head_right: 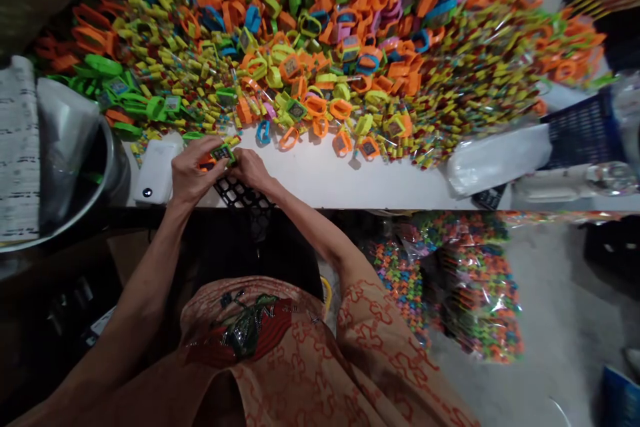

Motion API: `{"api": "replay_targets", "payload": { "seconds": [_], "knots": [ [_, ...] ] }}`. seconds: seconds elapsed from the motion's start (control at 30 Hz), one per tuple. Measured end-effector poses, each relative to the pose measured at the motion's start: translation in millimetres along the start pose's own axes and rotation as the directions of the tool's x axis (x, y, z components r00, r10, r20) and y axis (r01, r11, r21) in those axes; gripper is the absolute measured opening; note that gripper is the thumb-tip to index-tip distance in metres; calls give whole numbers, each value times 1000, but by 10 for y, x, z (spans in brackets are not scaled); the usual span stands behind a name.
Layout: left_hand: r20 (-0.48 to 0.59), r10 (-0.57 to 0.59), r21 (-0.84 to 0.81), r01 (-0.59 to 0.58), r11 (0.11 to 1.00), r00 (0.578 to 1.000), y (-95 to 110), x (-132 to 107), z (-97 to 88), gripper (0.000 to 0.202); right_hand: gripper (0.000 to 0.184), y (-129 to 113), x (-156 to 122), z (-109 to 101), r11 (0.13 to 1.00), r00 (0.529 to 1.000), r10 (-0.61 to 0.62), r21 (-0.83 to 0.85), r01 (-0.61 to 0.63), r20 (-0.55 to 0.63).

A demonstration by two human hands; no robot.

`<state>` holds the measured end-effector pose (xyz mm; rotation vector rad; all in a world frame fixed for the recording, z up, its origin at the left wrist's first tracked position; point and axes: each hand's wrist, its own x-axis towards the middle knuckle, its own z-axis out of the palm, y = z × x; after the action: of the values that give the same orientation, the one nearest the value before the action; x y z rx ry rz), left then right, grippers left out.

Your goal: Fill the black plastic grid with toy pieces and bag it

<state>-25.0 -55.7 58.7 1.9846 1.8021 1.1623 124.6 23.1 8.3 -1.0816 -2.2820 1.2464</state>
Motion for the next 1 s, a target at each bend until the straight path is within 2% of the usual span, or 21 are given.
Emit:
{"api": "replay_targets", "payload": {
  "seconds": [0.13,0.23,0.37,0.43,0.53,0.67,0.77,0.83,1.0],
  "knots": [
    [13,31,-10,-31,999,999,-94,-2,-41,40,15,33,-8,-43,995,996,-66,85,61,61],
    [46,-3,12,3,1000,999,-167,49,-81,45,13,60,15,-45,994,991,-107,19,106,83],
    [150,-27,-33,33,999,988,-172,102,-117,43,7,88,65,-15,983,982,-135,-107,149,132],
    [173,-23,-59,34,998,985,-135,87,-106,43,8,83,80,7,975,983,-122,-171,145,134],
    [123,4,-52,3,999,992,-77,30,-65,38,12,46,95,23,966,990,-84,-236,109,114],
    [81,-41,-60,46,997,996,-81,31,-49,41,7,-7,124,-20,978,992,-54,-195,77,117],
    [116,-79,-99,91,991,990,-127,99,-79,49,10,-14,132,-69,988,988,-63,-131,82,141],
    [137,-63,-110,79,991,989,-142,126,-97,44,12,-8,121,-80,989,988,-74,-115,90,138],
    [168,-15,-94,31,995,986,-91,64,-89,40,7,-22,59,-29,974,991,-55,-210,80,122]
  ]
}}
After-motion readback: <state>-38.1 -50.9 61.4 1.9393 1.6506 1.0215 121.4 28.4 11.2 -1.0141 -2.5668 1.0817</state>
